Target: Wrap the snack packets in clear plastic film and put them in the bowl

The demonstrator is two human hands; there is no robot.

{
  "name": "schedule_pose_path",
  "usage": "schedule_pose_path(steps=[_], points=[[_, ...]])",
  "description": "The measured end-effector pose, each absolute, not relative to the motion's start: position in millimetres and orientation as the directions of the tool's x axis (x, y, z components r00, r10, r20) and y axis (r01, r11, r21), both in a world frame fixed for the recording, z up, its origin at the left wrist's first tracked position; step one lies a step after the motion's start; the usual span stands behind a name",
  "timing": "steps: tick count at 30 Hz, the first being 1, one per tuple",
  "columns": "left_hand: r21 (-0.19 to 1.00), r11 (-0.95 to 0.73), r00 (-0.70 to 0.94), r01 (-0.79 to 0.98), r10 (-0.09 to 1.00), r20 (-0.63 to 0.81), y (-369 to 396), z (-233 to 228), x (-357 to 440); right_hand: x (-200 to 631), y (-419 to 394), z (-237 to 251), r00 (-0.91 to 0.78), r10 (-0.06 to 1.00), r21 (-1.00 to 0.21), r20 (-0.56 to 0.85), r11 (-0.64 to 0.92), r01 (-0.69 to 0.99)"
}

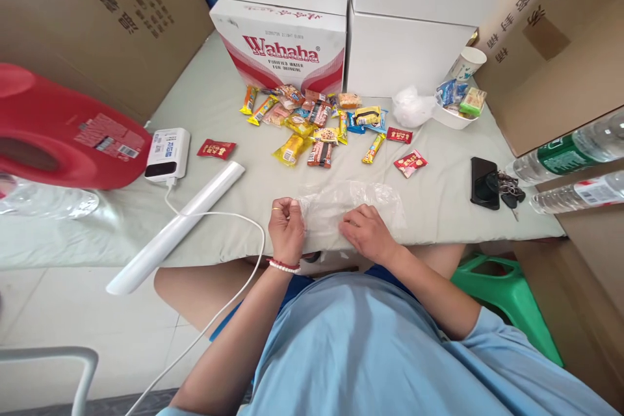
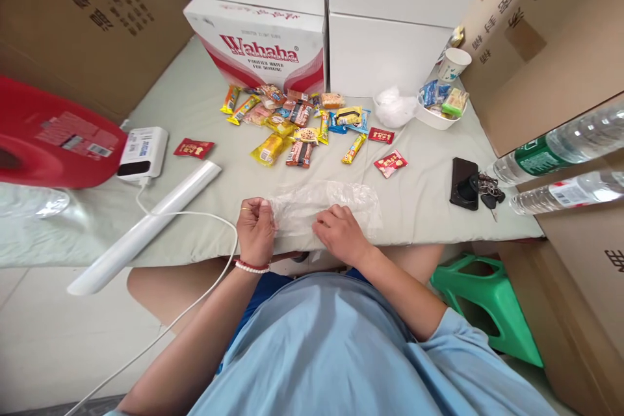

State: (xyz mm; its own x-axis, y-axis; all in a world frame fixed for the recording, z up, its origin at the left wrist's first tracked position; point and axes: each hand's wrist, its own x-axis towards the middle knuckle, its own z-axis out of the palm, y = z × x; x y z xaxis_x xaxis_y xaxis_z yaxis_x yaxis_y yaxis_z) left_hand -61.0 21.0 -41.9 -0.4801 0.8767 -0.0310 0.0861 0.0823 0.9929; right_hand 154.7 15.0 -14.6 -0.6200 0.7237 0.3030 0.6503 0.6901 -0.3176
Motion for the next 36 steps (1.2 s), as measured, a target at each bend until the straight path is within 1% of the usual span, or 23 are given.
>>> schedule_pose_path(steps=[2, 4, 7, 9, 12, 15, 17, 19, 21, 23, 25, 26, 30, 34, 36], points=[[0.997, 0.079, -0.47, 0.011, 0.88, -0.064, 21, -38, -61, 153, 17, -14, -0.604, 0.732, -0.413, 0.317, 0.679, 0.607], [0.995, 0.071, -0.466, -0.075, 0.879, -0.098, 21, -34, -62, 155, 20, -7, -0.598, 0.731, -0.535, 0.328, 0.666, 0.52], [0.981, 0.081, -0.468, -0.175, 0.87, -0.156, 20, -30, -62, 162, 22, 8, -0.572, 0.761, -0.709, 0.307, 0.583, 0.396], [0.976, 0.088, -0.453, -0.201, 0.875, -0.172, 20, -29, -61, 165, 22, 18, -0.544, 0.8, -0.802, 0.254, 0.488, 0.345], [0.97, 0.086, -0.4, -0.226, 0.9, -0.173, 18, -28, -61, 169, 24, 29, -0.482, 0.861, -0.9, 0.161, 0.329, 0.287], [0.962, 0.107, -0.337, -0.251, 0.922, -0.19, 16, -23, -65, 170, 27, 39, -0.377, 0.926, -0.983, -0.02, 0.051, 0.177], [0.949, 0.144, -0.278, -0.282, 0.934, -0.224, 12, -17, -68, 169, 29, 43, -0.316, 0.939, -0.99, -0.136, -0.116, 0.081], [0.926, 0.208, -0.203, -0.315, 0.938, -0.28, 6, -8, -67, 166, 30, 44, -0.262, 0.947, -0.983, -0.185, -0.184, 0.028], [0.904, 0.29, -0.099, -0.314, 0.937, -0.335, -3, 3, -60, 159, 28, 43, -0.213, 0.956, -0.979, -0.201, -0.202, 0.013], [0.895, 0.359, 0.014, -0.266, 0.929, -0.369, -11, 13, -48, 151, 23, 39, -0.176, 0.965, -0.98, -0.196, -0.197, 0.012], [0.898, 0.379, 0.098, -0.223, 0.925, -0.367, -16, 21, -34, 143, 18, 35, -0.158, 0.972, -0.984, -0.176, -0.173, 0.03], [0.904, 0.368, 0.111, -0.218, 0.929, -0.352, -17, 22, -27, 139, 15, 32, -0.162, 0.974, -0.987, -0.16, -0.155, 0.043], [0.915, 0.304, 0.057, -0.266, 0.952, -0.3, -12, 17, -9, 130, 7, 25, -0.186, 0.975, -0.991, -0.12, -0.108, 0.074], [0.883, 0.349, -0.04, -0.315, 0.924, -0.38, -8, 5, -11, 133, 10, 23, -0.107, 0.984, -0.989, -0.14, -0.133, 0.07], [0.868, 0.368, -0.061, -0.334, 0.91, -0.409, -6, 2, -19, 140, 17, 25, -0.053, 0.988, -0.989, -0.144, -0.141, 0.051]])
